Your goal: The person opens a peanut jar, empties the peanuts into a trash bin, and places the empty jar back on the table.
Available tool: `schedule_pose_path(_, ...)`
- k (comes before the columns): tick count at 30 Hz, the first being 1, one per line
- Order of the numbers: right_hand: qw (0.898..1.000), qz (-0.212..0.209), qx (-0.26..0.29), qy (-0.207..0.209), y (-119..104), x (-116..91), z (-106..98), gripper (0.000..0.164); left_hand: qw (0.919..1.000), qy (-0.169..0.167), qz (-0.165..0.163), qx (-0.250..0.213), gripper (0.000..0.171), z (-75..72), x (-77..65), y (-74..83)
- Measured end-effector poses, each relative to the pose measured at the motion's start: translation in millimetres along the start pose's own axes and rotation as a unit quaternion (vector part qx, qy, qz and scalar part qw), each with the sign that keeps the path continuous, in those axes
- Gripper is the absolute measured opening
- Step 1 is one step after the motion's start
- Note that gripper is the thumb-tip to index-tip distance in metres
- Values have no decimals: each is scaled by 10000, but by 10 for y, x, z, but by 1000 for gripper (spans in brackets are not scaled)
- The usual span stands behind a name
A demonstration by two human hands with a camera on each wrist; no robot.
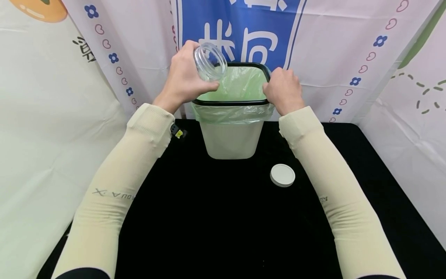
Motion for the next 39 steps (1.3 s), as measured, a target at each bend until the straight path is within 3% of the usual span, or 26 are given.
schedule_pose_path(7,10000,-5,-19,3,-5,-2,1,24,9984,-58,-362,-430,82,-7,-77,6)
schedule_pose_path(15,10000,5,-26,-37,-6,0,1,26,9957,-106,-529,-753,84,-8,-182,35)
schedule_pose_path(32,9998,11,15,-178,38,-4,2,27,9918,-152,-481,-1171,83,7,-389,63)
schedule_pose_path(39,9998,5,30,-206,26,-2,-11,28,9862,-139,-338,-1613,81,-3,-505,48)
Point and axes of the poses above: each hand's wrist, its own x-axis towards the middle knuckle, its own z-axis out of the palm, y = z × x, the point moved 4 cm from there along x, towards the middle knuckle, and after that the axes turned 4 degrees about -z, right-handed, at the moved point
